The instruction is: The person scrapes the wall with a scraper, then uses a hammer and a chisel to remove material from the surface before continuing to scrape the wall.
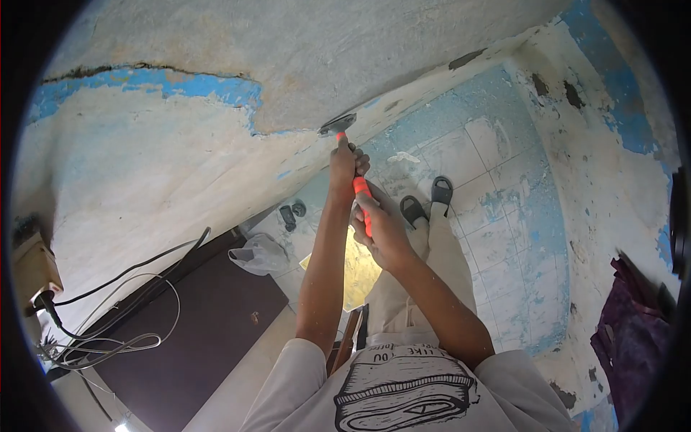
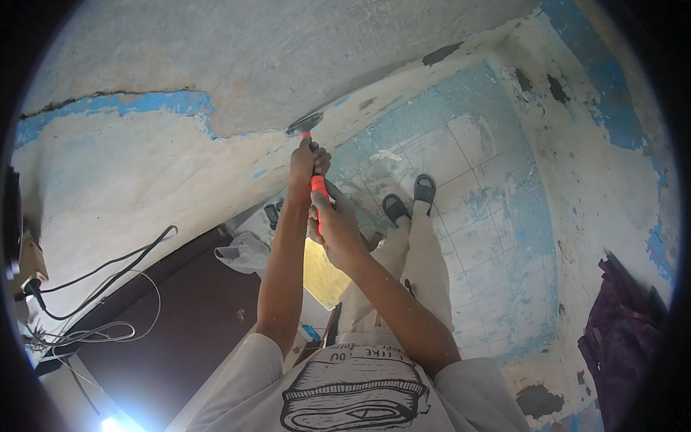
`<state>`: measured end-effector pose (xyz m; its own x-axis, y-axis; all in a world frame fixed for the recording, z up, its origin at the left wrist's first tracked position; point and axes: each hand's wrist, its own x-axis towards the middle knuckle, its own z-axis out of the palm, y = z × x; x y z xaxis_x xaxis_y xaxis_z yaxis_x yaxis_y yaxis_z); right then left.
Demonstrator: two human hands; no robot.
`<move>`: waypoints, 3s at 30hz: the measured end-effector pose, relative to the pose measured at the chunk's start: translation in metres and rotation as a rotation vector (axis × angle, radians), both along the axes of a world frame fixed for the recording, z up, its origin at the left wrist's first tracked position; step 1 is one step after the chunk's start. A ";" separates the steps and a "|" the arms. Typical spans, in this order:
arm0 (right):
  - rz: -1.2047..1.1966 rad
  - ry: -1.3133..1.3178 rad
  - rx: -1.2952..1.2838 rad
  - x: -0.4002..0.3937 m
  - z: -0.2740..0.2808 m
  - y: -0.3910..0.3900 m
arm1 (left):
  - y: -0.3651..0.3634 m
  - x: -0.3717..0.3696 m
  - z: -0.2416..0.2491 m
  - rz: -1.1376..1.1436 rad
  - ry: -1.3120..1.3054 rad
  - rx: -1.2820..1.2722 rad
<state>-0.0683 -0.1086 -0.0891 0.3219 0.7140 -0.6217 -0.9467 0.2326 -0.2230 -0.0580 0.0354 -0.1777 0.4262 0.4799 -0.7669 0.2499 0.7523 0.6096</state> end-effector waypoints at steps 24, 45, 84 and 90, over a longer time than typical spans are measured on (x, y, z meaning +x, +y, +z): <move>0.021 -0.074 -0.025 -0.013 0.008 0.005 | 0.007 -0.010 0.003 0.006 -0.044 -0.002; 0.069 -0.105 -0.024 -0.014 0.004 0.002 | 0.006 -0.012 0.004 0.018 -0.088 -0.010; 0.091 -0.226 -0.092 -0.012 -0.037 0.000 | -0.001 -0.007 -0.033 0.088 -0.159 -0.045; 0.105 -0.176 -0.088 -0.011 -0.045 -0.006 | -0.008 -0.007 -0.039 0.026 -0.098 0.058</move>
